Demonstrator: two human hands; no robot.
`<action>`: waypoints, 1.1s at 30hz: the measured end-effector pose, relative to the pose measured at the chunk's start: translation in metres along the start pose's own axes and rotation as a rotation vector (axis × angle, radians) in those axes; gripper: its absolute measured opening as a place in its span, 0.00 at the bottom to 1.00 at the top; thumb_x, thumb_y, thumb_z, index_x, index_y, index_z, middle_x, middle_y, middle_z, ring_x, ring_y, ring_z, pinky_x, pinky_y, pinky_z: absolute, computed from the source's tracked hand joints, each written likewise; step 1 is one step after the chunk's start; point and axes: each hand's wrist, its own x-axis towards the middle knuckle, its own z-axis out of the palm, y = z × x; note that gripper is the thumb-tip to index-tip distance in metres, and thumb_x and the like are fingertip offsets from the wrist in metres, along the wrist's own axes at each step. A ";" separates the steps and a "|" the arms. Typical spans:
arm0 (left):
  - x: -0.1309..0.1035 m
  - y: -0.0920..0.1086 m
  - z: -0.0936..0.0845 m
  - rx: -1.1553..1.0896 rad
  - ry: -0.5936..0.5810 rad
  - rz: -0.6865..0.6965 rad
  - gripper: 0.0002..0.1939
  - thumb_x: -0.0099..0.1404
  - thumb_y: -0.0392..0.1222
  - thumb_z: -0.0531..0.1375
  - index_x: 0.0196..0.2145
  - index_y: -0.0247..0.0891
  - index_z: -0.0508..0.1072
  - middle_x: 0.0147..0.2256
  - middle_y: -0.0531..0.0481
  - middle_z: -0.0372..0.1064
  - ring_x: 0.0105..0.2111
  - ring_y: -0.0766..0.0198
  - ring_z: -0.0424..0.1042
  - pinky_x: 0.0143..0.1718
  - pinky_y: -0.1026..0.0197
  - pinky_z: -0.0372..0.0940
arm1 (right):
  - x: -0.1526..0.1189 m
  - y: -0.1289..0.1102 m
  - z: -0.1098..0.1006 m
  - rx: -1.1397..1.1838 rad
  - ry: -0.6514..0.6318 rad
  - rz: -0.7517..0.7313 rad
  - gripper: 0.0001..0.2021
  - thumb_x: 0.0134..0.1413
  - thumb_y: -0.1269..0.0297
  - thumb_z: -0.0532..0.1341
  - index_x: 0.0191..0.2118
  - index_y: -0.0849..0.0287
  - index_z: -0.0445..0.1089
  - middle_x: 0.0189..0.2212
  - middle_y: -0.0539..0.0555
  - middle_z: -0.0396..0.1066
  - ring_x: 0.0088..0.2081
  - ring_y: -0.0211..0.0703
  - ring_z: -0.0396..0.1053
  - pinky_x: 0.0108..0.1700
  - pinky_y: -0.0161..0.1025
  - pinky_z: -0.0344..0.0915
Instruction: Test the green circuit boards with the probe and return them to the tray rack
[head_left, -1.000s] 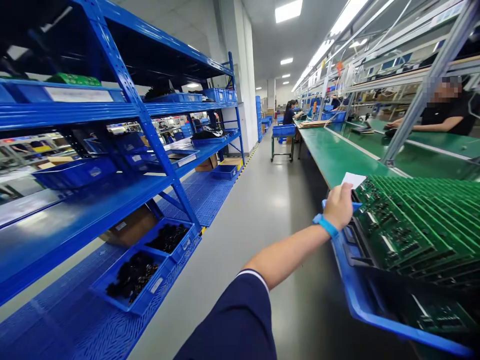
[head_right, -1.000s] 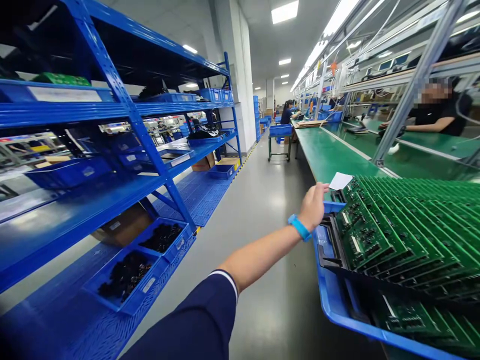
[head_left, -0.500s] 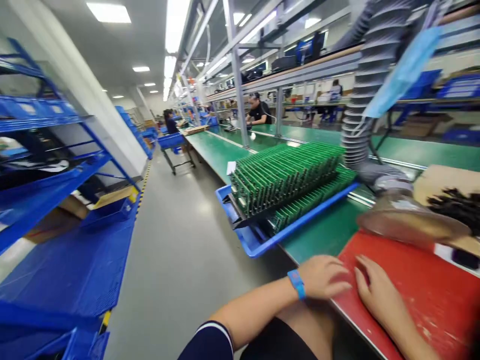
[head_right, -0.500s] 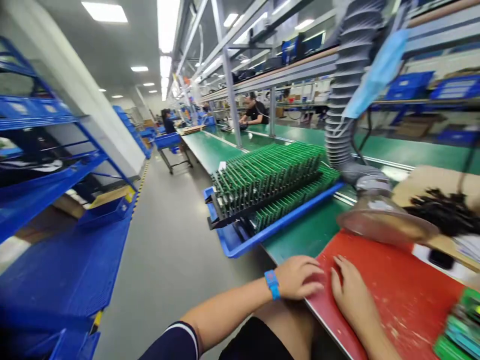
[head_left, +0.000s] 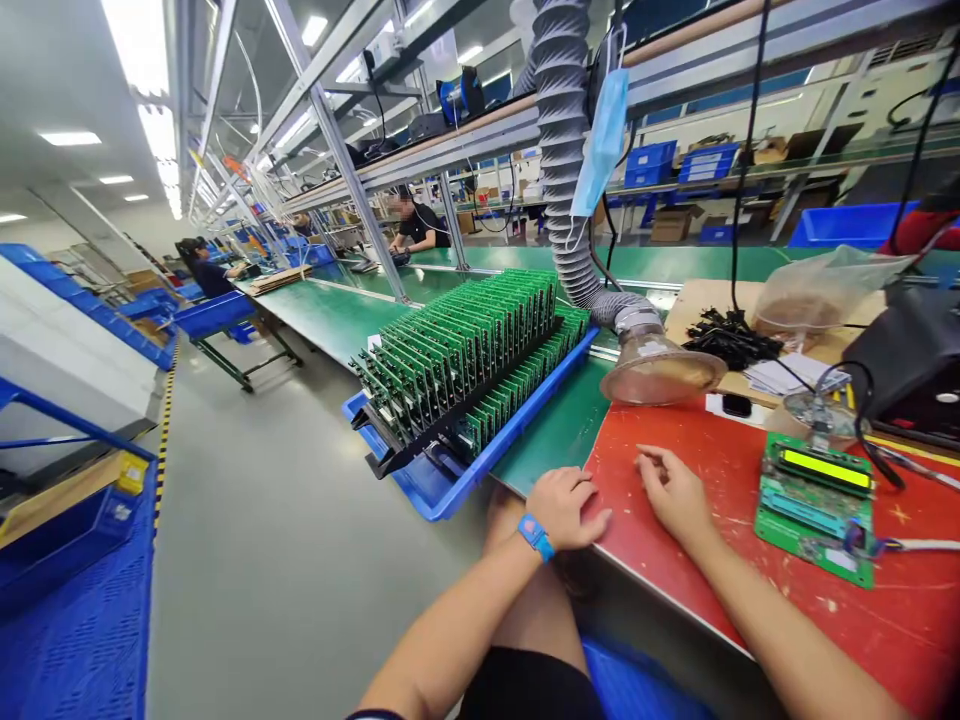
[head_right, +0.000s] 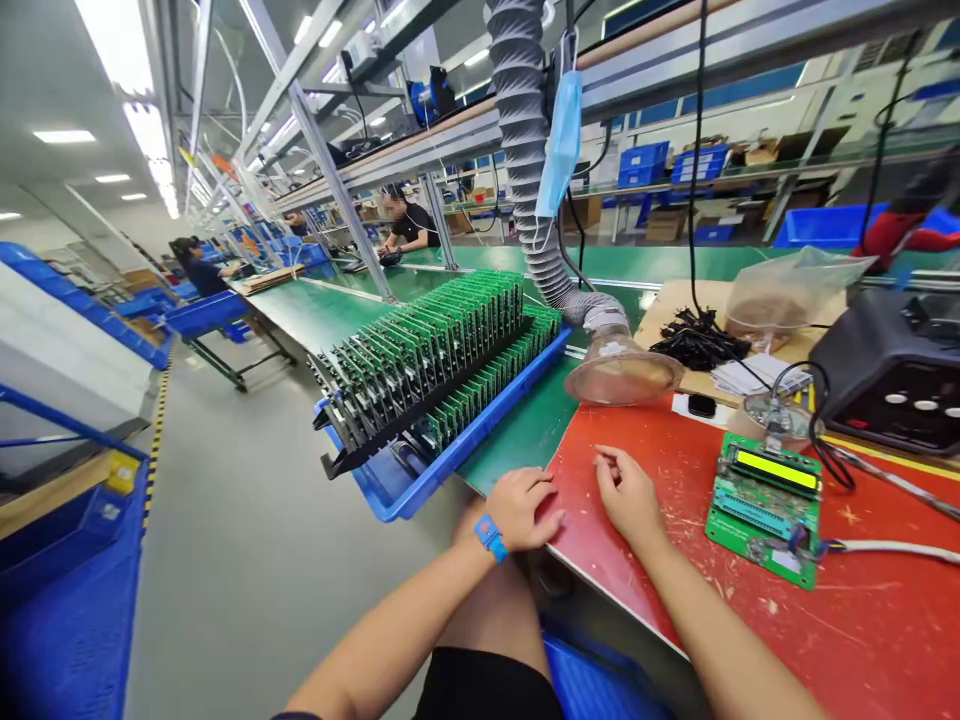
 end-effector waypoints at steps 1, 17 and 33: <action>0.000 0.000 0.000 0.002 0.003 0.003 0.20 0.59 0.56 0.57 0.40 0.38 0.75 0.44 0.44 0.75 0.45 0.54 0.73 0.45 0.51 0.69 | 0.000 0.000 0.000 0.007 -0.005 0.021 0.19 0.57 0.53 0.52 0.45 0.62 0.68 0.33 0.60 0.76 0.29 0.44 0.73 0.36 0.43 0.72; -0.006 -0.001 0.015 0.042 0.159 -0.008 0.13 0.58 0.50 0.54 0.31 0.39 0.72 0.35 0.48 0.77 0.35 0.63 0.75 0.34 0.59 0.69 | -0.002 0.015 0.003 -0.084 -0.211 0.020 0.20 0.53 0.48 0.53 0.38 0.57 0.73 0.34 0.59 0.79 0.33 0.50 0.77 0.34 0.42 0.73; 0.007 0.002 -0.001 -0.162 -0.267 -0.216 0.13 0.59 0.51 0.58 0.35 0.41 0.72 0.40 0.49 0.77 0.39 0.59 0.75 0.43 0.54 0.69 | 0.003 -0.001 0.003 -0.475 -0.212 -0.361 0.14 0.58 0.60 0.53 0.38 0.61 0.74 0.37 0.66 0.76 0.33 0.59 0.75 0.34 0.52 0.71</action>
